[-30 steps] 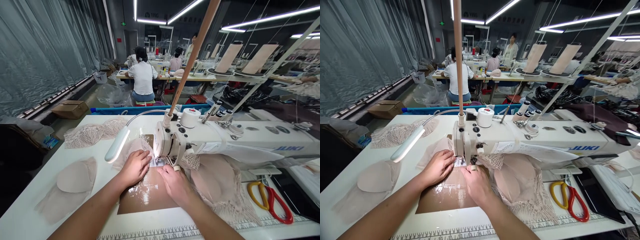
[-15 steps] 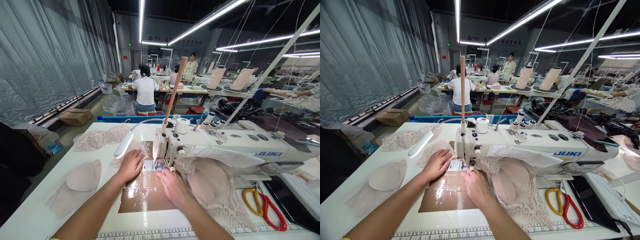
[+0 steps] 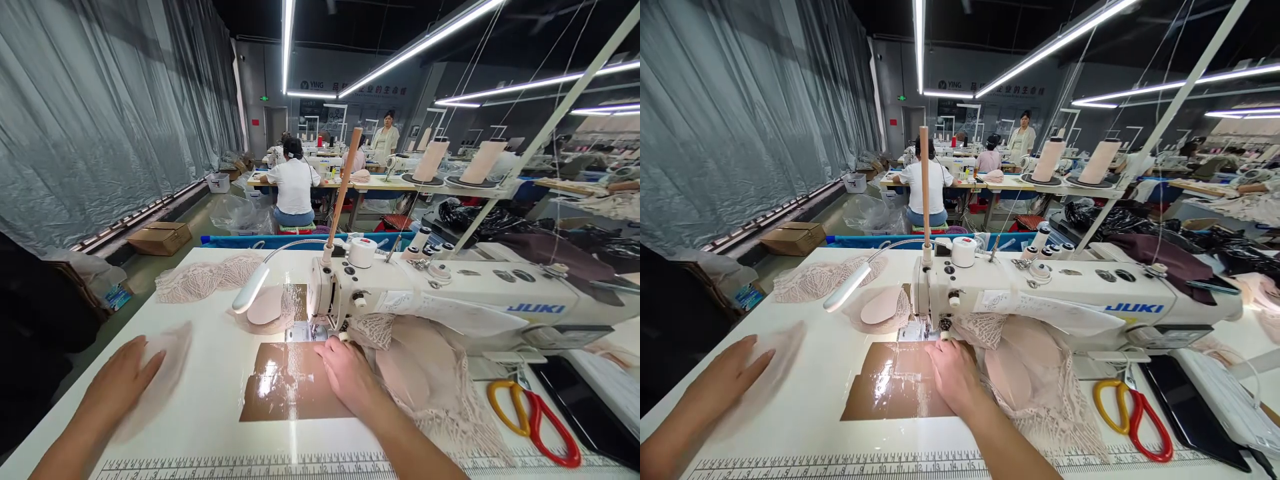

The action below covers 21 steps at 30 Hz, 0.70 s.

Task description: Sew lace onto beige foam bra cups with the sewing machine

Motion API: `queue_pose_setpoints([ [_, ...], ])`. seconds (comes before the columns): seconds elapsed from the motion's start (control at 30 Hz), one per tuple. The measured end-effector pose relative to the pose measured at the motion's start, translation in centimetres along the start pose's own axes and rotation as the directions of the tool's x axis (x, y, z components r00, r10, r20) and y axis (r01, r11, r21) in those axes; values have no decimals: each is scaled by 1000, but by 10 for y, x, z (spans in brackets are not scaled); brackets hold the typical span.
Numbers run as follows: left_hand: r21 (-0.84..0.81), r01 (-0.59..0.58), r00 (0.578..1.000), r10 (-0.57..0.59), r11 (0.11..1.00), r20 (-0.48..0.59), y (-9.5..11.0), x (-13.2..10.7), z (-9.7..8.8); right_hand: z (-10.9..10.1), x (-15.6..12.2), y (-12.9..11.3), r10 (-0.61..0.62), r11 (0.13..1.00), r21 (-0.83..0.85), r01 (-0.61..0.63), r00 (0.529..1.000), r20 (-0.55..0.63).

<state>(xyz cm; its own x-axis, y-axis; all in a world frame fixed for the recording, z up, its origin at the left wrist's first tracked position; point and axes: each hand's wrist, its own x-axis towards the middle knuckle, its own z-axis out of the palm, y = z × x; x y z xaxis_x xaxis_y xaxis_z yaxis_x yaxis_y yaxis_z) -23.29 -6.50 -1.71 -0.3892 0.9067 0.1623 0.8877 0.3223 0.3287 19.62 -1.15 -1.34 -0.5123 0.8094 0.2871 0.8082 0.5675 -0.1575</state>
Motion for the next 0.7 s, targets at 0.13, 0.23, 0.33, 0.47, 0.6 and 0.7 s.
queue_pose_setpoints([
  [0.13,-475,152,968,-34,867,247,9,-38,-6,0,0,1,-6,1000,-6,6,1000,0],
  [0.23,-712,249,906,101,657,410,47,-64,-21,2,1,2,-3,1000,-2,3,1000,12],
  [0.33,-802,226,793,374,552,481,95,-72,-28,2,1,3,11,995,96,-9,1000,-15],
  [0.47,-813,-64,574,688,578,445,160,-56,-4,-6,-3,4,-21,924,373,84,985,-171],
  [0.6,-723,-261,568,708,639,420,202,-35,36,-9,-7,3,-197,857,455,241,970,-143],
  [0.7,-692,-281,540,706,665,459,215,-26,50,-4,-9,2,-309,866,409,289,951,-17],
])
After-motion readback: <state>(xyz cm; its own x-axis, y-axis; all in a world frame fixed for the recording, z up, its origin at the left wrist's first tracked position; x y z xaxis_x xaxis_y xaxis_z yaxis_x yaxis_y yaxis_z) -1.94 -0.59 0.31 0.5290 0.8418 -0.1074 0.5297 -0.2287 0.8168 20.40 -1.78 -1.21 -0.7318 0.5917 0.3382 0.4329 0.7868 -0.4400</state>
